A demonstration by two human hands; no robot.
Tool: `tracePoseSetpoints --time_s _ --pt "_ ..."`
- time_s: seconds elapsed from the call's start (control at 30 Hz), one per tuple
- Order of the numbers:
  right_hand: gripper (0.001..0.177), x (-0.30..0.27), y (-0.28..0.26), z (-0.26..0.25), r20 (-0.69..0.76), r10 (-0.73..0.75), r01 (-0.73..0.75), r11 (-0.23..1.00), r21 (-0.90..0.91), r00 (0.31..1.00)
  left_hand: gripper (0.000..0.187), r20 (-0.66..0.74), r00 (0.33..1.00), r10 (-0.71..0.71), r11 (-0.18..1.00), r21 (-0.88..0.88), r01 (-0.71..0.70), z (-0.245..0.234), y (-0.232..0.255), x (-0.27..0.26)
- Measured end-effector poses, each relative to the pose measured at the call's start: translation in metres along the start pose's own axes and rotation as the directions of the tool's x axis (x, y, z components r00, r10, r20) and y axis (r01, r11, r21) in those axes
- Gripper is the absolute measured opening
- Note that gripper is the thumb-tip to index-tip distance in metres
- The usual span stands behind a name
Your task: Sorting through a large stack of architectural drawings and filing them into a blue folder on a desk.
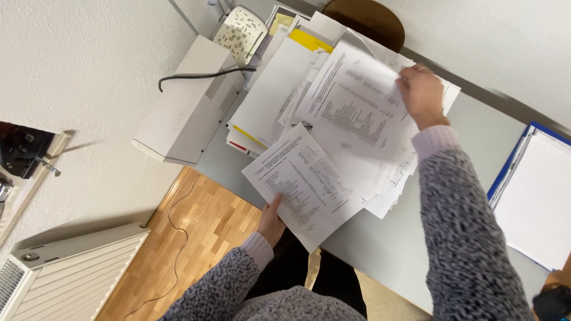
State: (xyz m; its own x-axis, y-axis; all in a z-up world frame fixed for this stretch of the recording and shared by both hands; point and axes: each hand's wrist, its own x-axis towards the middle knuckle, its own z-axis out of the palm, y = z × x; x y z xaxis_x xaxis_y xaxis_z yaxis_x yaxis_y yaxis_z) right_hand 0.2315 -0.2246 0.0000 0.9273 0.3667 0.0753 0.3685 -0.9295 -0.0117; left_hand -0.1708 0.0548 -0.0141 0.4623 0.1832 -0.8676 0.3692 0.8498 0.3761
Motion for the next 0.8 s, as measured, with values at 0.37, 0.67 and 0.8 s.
tracePoseSetpoints --time_s 0.37,0.67,0.8 --pt "0.012 -0.112 0.066 -0.123 -0.040 0.358 -0.206 0.621 0.756 0.933 0.051 0.020 0.992 -0.123 0.992 0.033 0.122 0.019 0.019 -0.025" --pt "0.015 -0.201 0.119 0.043 0.111 0.510 -0.413 0.531 0.740 0.853 0.055 0.013 0.999 -0.044 0.998 0.040 0.043 0.017 0.020 -0.022" --pt "0.021 -0.230 0.085 0.054 0.091 0.657 -0.607 0.624 0.492 0.748 0.056 -0.053 0.998 0.038 0.991 0.134 -0.030 0.016 0.026 -0.026"
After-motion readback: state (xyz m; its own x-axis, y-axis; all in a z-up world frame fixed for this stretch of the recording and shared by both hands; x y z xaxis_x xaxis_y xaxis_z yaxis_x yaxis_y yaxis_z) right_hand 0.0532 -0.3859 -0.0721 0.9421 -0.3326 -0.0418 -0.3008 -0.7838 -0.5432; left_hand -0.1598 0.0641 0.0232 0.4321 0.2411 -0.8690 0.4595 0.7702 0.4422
